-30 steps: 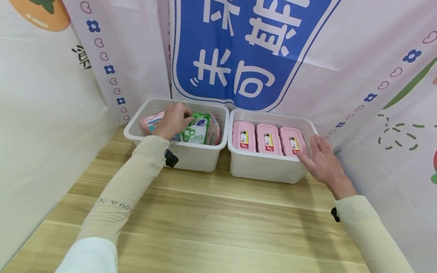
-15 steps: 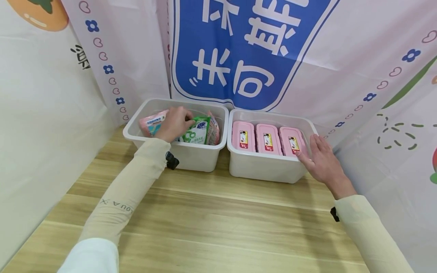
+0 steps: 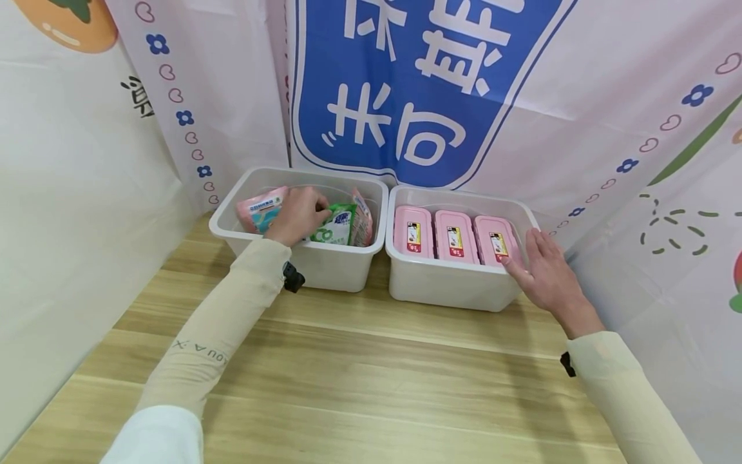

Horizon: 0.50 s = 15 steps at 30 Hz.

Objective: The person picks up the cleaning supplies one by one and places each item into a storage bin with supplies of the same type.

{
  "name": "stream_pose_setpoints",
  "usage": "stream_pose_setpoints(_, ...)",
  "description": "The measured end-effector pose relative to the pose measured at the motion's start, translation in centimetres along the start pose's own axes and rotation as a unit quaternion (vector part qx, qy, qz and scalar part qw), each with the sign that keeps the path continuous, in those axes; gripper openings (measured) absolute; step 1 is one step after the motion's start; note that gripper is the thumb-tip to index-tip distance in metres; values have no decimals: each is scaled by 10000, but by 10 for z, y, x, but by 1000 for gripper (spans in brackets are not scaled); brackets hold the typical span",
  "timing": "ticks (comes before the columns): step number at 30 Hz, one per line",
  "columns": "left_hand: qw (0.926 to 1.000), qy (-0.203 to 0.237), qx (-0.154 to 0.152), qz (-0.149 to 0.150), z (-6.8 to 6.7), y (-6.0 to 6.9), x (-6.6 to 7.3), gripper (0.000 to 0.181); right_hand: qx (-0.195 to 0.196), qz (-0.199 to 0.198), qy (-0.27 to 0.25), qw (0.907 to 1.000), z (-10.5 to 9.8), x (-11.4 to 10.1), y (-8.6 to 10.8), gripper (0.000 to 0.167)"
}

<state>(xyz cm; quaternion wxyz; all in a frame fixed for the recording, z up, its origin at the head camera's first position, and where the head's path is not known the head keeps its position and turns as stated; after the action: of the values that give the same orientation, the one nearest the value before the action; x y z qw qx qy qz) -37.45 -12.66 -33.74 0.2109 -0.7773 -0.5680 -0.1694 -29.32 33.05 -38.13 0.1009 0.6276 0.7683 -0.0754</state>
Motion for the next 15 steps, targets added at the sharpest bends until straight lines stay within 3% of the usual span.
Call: stream_pose_setpoints(15, 9999, -53, -114, -18, 10, -2, -4, 18, 64, -43, -36, 10000, 0, 1, 0, 90)
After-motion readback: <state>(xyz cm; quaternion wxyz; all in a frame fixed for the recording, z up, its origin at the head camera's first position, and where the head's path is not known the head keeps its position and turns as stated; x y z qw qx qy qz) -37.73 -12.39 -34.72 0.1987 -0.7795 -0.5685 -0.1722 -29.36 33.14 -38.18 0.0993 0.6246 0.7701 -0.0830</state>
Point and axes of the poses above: each hand's wrist, its own y-axis away from the middle knuckle, its own z-axis out of the palm, x = y × z, the point moved 8 cm from there along -y, towards the middle knuckle, and after that the axes turned 6 degrees about -x, right-handed, at the moved point
